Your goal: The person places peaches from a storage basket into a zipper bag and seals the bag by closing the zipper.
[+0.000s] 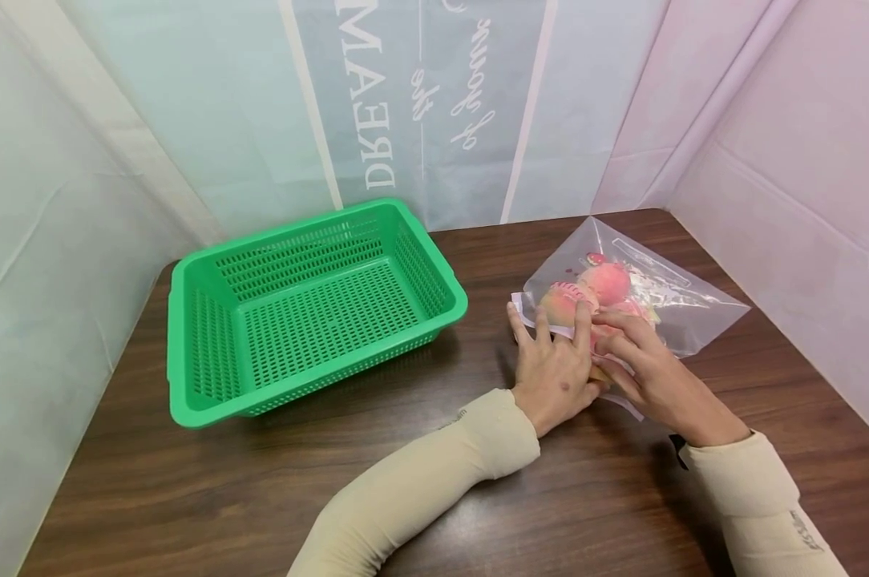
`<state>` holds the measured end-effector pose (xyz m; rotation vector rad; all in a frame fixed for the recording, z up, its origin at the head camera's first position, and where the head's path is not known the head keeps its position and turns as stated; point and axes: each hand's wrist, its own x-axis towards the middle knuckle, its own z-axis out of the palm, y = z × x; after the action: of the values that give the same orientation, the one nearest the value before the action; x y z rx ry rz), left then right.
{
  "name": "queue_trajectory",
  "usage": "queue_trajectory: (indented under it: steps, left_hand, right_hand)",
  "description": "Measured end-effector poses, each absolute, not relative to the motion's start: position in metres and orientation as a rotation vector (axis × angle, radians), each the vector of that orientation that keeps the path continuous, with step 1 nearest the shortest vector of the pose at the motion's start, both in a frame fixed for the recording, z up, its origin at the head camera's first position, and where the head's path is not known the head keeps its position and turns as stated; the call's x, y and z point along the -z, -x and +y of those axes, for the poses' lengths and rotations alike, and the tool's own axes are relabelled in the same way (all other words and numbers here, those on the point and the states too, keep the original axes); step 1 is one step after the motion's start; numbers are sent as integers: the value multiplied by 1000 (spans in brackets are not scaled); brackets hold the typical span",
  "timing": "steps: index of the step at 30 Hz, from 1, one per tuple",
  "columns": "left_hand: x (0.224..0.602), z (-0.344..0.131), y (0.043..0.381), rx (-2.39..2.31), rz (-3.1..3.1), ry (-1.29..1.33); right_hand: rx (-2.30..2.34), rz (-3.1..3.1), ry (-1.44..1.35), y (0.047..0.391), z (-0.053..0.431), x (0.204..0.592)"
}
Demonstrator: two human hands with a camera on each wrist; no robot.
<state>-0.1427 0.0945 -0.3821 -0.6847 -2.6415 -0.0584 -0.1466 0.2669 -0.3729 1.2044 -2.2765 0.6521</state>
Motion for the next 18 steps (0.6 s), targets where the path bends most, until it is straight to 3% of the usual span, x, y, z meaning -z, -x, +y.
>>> queue_trajectory:
  steps: [18]
  left_hand:
    - [380, 98, 145, -3, -2721, 665]
  right_hand:
    - [-630, -2332, -1153, 145, 271, 374]
